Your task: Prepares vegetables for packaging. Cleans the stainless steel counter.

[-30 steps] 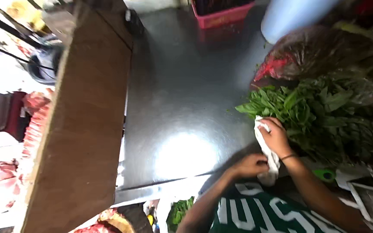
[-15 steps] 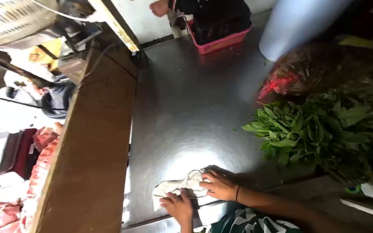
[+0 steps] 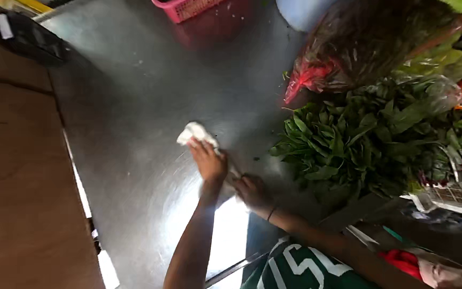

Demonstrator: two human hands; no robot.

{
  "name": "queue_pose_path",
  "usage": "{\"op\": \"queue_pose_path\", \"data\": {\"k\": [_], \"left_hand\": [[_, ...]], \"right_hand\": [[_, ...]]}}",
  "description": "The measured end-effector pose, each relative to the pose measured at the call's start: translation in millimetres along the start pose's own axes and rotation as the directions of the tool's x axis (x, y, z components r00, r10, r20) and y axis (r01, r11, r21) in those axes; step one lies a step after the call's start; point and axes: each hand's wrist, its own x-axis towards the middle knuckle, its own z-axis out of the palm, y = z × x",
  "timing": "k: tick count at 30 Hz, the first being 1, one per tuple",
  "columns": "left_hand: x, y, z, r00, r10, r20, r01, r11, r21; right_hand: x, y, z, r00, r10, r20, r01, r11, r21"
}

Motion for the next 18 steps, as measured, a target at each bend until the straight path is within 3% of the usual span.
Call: {"op": "queue_pose_path", "data": {"k": [3,5,7,9,12,15,18], "left_hand": [[37.3,99.8,48.2,0.947,0.317,-0.053,-0.321,0.94,-0.119],[50.0,172.9,69.7,0.898,0.439,-0.039,-0.433,0.863,-0.261],[48.2,231.5,58.6,0.919,0.395,-0.005,-0.352,0.812,-0.465],[34.1,256.7,34.6,0.982,0.189,-0.004,-0.139,0.709,-0.691],[-17.4,212.3,-15.3,0.982,-0.148,-0.117,-0.02,0.535,-0.845],[-88.8,100.1,-41.3,0.867,-0.421,-0.267,-0.054,0.454,-0.889],[-166.3,-23.1,-51.0,0.709,-0.622,-0.333,0.13,0.579,-0.805]], "right_hand": [[-5.6,76.6,-38.8,0.949,0.315,-0.007,-0.315,0.949,0.028],[-22.6,132.1,-57.1,0.873,0.486,0.027,-0.486,0.865,0.123],[-40.0,165.3,-74.5,0.865,0.497,-0.073,-0.484,0.864,0.139],[-45.3,161.9,-103.5,0.902,0.421,-0.098,-0.415,0.907,0.077],[-56.5,111.6,-121.2,0.966,0.254,-0.055,-0.253,0.967,0.02],[-67.1,53.3,-92.5,0.998,-0.057,0.015,0.055,0.991,0.121],[-66.7,-13.4,-42.2,0.93,-0.345,0.124,0.295,0.906,0.303]]}}
